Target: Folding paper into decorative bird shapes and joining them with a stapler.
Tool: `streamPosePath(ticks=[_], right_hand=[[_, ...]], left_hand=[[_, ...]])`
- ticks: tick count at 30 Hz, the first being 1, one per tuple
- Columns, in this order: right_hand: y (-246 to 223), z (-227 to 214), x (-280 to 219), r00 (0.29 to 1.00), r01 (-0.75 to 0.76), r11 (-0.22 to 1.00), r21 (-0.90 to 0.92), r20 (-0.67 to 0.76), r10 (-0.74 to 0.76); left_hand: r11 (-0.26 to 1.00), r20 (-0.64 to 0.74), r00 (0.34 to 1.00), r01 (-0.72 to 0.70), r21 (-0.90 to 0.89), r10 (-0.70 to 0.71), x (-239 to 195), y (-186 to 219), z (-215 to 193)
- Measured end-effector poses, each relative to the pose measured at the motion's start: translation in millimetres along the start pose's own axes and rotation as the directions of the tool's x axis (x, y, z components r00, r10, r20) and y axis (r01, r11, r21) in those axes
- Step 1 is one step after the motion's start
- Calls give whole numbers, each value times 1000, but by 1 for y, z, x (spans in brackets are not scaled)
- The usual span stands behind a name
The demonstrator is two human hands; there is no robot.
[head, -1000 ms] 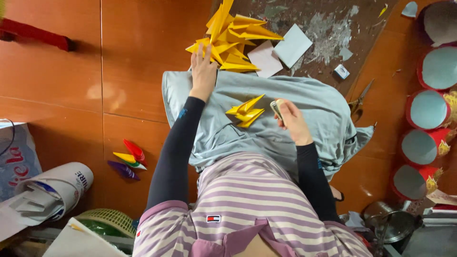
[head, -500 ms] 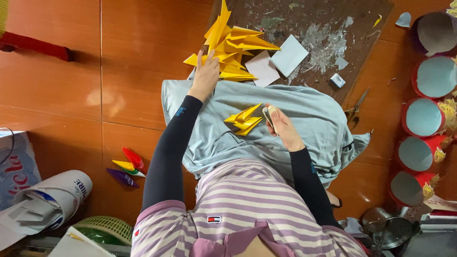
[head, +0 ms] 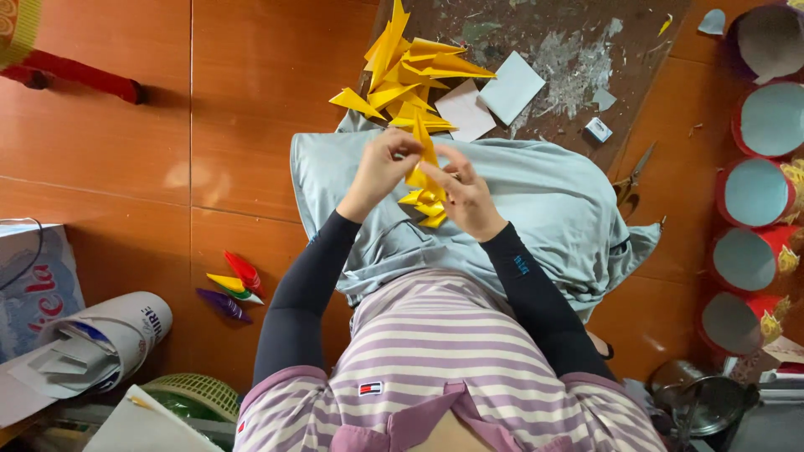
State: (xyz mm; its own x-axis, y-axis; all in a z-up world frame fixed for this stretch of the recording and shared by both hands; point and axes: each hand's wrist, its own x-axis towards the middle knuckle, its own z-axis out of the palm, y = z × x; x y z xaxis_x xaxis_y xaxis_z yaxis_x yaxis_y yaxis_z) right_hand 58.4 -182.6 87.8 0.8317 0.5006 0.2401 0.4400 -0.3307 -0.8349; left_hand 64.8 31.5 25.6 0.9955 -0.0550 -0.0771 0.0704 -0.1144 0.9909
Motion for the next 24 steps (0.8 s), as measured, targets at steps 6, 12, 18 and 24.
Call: streamPosePath(ticks=[6,12,18,24], right_hand=[[4,1,-11,996,66,971,229,-80,-49],[13,0,-22,887,-421,580,697,183,423],[20,7,-24,760,-371,36,928,281,586],[9,7,-27,722,-282,-303,910,409,558]], left_hand=[[970,270,963,76,-231,-11,-27,21,-4],[976,135,991,48,-214,-19,-48,30,8],[841,-23,972,190,-506,-233,-55,29,17],[538,131,964,238,-809,-229,-65,-5,30]])
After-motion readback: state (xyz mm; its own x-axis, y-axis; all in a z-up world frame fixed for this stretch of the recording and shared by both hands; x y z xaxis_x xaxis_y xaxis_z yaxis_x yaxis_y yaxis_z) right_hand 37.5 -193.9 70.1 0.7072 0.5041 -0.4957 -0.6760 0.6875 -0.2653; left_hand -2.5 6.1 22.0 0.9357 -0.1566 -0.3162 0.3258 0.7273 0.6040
